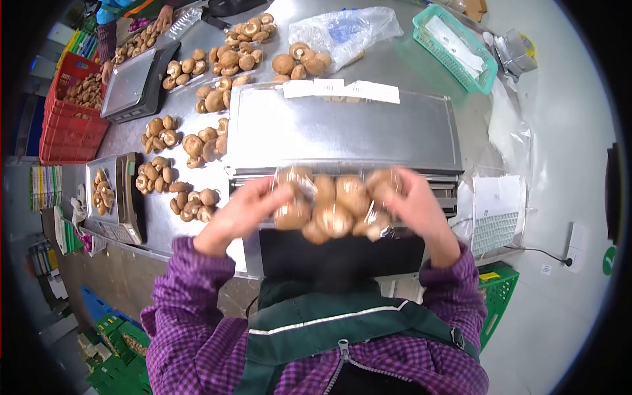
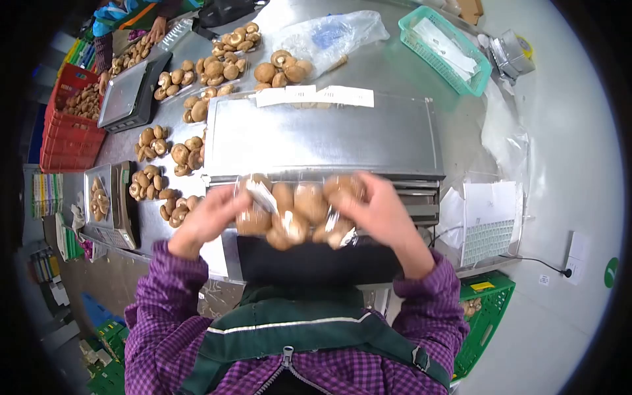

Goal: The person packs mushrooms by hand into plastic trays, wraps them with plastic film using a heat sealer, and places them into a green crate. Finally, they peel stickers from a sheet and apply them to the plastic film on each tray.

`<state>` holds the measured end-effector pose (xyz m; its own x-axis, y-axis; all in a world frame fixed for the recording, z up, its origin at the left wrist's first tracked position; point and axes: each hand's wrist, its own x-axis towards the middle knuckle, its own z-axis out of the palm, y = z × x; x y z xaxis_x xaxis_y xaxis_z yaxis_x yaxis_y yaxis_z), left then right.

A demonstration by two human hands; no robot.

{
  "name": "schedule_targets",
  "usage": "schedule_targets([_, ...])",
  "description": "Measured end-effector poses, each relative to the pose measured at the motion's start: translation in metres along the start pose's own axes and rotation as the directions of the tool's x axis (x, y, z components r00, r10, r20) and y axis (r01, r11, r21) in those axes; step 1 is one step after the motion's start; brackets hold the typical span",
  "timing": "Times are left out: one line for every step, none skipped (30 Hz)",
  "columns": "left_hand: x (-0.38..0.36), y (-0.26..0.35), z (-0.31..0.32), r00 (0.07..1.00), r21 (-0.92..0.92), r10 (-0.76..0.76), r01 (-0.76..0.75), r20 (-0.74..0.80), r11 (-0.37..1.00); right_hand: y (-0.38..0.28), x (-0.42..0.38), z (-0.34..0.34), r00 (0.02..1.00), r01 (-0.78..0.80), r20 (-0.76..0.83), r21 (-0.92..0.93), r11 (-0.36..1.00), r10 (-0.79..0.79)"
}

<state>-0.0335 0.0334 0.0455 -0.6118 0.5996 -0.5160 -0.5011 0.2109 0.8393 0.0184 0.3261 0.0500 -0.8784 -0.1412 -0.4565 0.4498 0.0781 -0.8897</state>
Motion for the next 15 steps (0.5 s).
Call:
schedule_targets([-0.016,-0.013,0.008,0.999,0.112,0.036,-0.038,0.016,0.993,0.007,-0.02,0.005,0.999,-0.009,0.053,-0.074,0.997,0.013])
schedule_targets([-0.027,-0.026,0.016,1.0,0.019,0.002,-0.003,0.03,1.0,0.02,-0.036,0.011,0.993,-0.091,0.075,0.053,0.994,0.087])
schedule_targets([-0.036,-0.041,0.025,0.998,-0.08,-0.035,0.039,0.046,0.996,0.033,-0.048,0.016,0.989,-0.134,0.085,0.126,0.983,0.124])
schedule_targets([-0.038,-0.058,0.033,0.993,-0.215,-0.111,0.115,0.033,0.97,0.046,-0.053,0.02,0.99,-0.13,0.069,0.117,0.985,0.123])
schedule_targets([-0.033,-0.073,0.032,0.974,-0.142,-0.227,0.228,0.022,0.963,0.061,-0.057,0.023,0.991,-0.127,0.053,0.111,0.986,0.121])
schedule_targets([-0.027,-0.08,0.034,0.978,-0.221,-0.206,0.209,0.035,0.953,0.077,-0.056,0.025,0.993,-0.112,0.034,0.055,0.992,0.11])
schedule_targets([-0.022,-0.087,0.037,0.981,-0.3,-0.186,0.192,0.048,0.934,0.091,-0.053,0.024,0.995,-0.102,0.014,0.0,0.995,0.102])
schedule_targets([-0.021,-0.097,0.039,0.987,-0.326,-0.152,0.163,0.058,0.931,0.102,-0.053,0.022,0.996,-0.088,0.01,0.018,0.996,0.087])
schedule_targets([-0.026,-0.1,0.044,0.973,-0.348,-0.219,0.232,0.076,0.908,0.108,-0.058,0.021,0.995,-0.095,-0.009,-0.06,0.994,0.095])
schedule_targets([-0.033,-0.109,0.052,0.96,-0.367,-0.265,0.28,0.091,0.887,0.111,-0.07,0.025,0.995,-0.096,-0.007,0.019,0.995,0.096])
schedule_targets([-0.042,-0.119,0.058,0.944,-0.382,-0.313,0.329,0.106,0.864,0.113,-0.081,0.031,0.995,-0.097,-0.007,0.103,0.99,0.098])
schedule_targets([-0.053,-0.128,0.065,0.936,-0.384,-0.332,0.352,0.119,0.854,0.12,-0.092,0.034,0.993,-0.118,-0.012,0.114,0.986,0.12])
schedule_targets([-0.067,-0.137,0.072,0.973,-0.118,-0.223,0.216,-0.051,0.969,0.129,-0.103,0.036,0.985,-0.122,-0.135,-0.122,0.985,0.105])
schedule_targets([-0.079,-0.144,0.08,0.983,0.183,-0.056,0.088,-0.174,0.979,0.138,-0.111,0.038,0.967,-0.145,-0.246,-0.352,0.925,0.058])
schedule_targets([-0.091,-0.15,0.09,0.951,0.326,0.008,0.098,-0.309,0.94,0.148,-0.117,0.041,0.964,-0.161,-0.256,-0.343,0.925,0.073])
